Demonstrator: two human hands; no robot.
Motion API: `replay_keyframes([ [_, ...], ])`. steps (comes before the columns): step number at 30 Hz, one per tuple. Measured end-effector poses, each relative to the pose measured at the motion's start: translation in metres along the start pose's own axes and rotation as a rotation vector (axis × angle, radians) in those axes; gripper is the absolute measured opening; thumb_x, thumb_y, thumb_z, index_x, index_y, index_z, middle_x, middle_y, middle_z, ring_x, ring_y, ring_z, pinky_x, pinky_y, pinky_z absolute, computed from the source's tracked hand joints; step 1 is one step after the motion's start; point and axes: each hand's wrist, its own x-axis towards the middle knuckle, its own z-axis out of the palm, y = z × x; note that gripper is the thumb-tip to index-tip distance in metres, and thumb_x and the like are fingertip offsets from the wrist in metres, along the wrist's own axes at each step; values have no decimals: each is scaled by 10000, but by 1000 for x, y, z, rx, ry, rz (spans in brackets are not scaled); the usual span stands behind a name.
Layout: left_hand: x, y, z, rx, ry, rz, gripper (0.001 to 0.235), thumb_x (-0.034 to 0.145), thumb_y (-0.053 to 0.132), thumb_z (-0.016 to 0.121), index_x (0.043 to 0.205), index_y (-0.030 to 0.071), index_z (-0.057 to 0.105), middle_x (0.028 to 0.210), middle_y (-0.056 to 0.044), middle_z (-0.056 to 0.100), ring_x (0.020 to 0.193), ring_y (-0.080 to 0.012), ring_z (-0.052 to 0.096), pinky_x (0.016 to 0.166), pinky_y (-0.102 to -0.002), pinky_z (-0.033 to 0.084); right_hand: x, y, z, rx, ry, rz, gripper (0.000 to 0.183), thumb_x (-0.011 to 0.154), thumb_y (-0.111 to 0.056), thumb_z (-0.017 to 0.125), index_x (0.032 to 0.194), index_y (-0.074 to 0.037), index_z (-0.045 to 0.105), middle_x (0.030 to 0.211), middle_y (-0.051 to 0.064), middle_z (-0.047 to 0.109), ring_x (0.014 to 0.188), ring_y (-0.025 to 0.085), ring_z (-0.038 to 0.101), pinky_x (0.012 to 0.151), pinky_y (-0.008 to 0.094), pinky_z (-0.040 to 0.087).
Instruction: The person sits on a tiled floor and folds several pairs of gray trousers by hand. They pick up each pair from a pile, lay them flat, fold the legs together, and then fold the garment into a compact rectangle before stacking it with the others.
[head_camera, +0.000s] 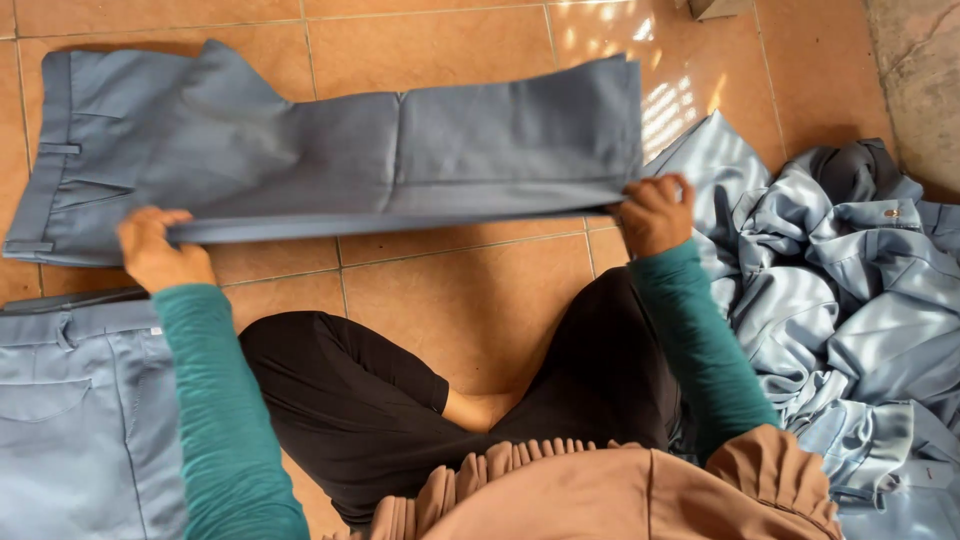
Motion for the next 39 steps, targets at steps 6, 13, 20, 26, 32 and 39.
replay_keyframes([
  [6,-132,-96,59,472,-1011,-579,510,857,105,706,1325,309,726,1478,-112,576,1332,-308,577,1097,-420,459,-105,-13,106,184,-1207,519,448,862,-133,647,952,-551,779,1529,-138,511,1530,241,298,1212,511,232],
  [13,-72,32,76,476,-1090,-646,339,922,272,646,1210,442,704,1144,-18,732,1086,-320,715,885,-505,577,-151,26,197,512,-763,1346,328,904,-170,588,1165,-328,710,1096,28,737,1126,314,670,1030,527,502],
  [20,-110,117,118,81,-1203,-260,186,899,370,743,1067,365,665,1166,51,629,1200,-195,642,1022,-383,538,-124,0,188,389,-952,1312,676,838,-524,847,1313,-103,615,1413,223,469,1286,496,538,1025,599,516],
  [26,-134,117,133,227,-1248,23,182,904,432,718,1049,351,643,1136,43,586,1145,-215,641,991,-405,493,-93,-20,161,341,-946,1235,730,830,-480,858,1300,-51,500,1386,235,432,1269,501,504,1050,603,481],
  [32,-163,103,157,304,-1187,232,108,934,362,653,984,278,607,1055,-3,572,967,-237,664,877,-405,430,-91,-24,159,323,-870,1254,739,788,-455,887,1283,-51,516,1346,226,472,1230,505,540,1049,579,473],
  [39,-164,115,131,144,-734,412,193,827,321,631,849,219,467,852,16,448,800,-211,549,714,-383,381,-96,-20,157,370,-890,1241,753,788,-455,887,1305,-59,509,1346,232,466,1226,505,538,1029,581,478],
])
